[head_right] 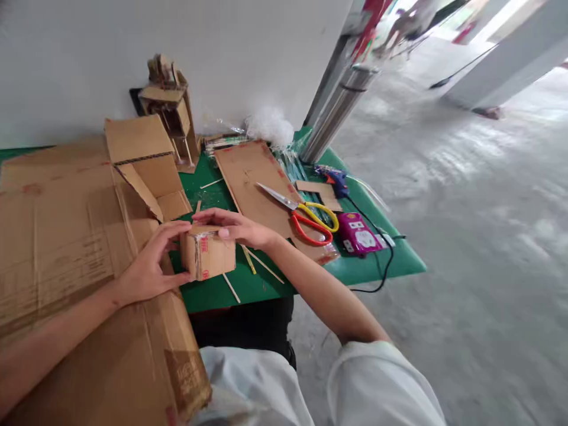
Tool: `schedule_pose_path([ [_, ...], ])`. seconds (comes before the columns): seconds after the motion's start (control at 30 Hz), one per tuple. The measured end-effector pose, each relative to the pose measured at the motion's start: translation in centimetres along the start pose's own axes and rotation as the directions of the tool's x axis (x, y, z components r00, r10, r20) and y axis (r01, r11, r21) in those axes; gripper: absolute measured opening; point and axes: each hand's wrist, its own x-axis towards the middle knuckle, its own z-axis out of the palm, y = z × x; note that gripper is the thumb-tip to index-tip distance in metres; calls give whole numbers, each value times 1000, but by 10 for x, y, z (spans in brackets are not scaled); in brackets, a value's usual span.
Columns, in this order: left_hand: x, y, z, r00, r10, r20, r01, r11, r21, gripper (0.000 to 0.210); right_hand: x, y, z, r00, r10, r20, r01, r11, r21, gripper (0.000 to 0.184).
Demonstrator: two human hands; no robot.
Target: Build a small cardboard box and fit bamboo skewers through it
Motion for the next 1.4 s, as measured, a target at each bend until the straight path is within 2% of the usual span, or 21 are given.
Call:
schedule_pose_path([
  [0.2, -3, -8, 5, 983, 87, -164, -82, 996, 36, 79, -2, -7, 4, 997, 48, -66, -44, 998, 53, 74],
  [0.3, -3, -11, 7, 974, 115, -194, -103, 992, 72, 79, -2, -9, 6, 996, 46, -76, -40, 996, 74, 77],
  [0.47, -3, -11, 7, 972, 151, -181, -132, 985, 111, 75, -2, -8, 5, 994, 70, -82, -62, 994, 94, 77],
  [0.6, -4, -8, 5, 982, 143, -123, -141, 990, 28, 79, -3, -9, 4, 994, 79, -72, -71, 992, 107, 81],
  [0.67, -5, -7, 3, 988, 115, -104, -119, 993, -28, 75, -3, -9, 4, 995, 78, -68, -70, 991, 117, 82],
  [0.83, -5, -6, 3, 990, -29, -138, 3, 983, -181, 54, -3, -6, 2, 997, 68, -38, -63, 991, 117, 82],
  [1.0, -4, -5, 3, 995, -26, -100, 4, 976, -220, 46, -3, -5, 0, 997, 78, -6, -76, 991, 107, 83],
  [1.4, -5, -7, 4, 994, -79, -73, 63, 977, -204, 59, -2, -6, 0, 998, 38, -39, -35, 996, 84, 83],
])
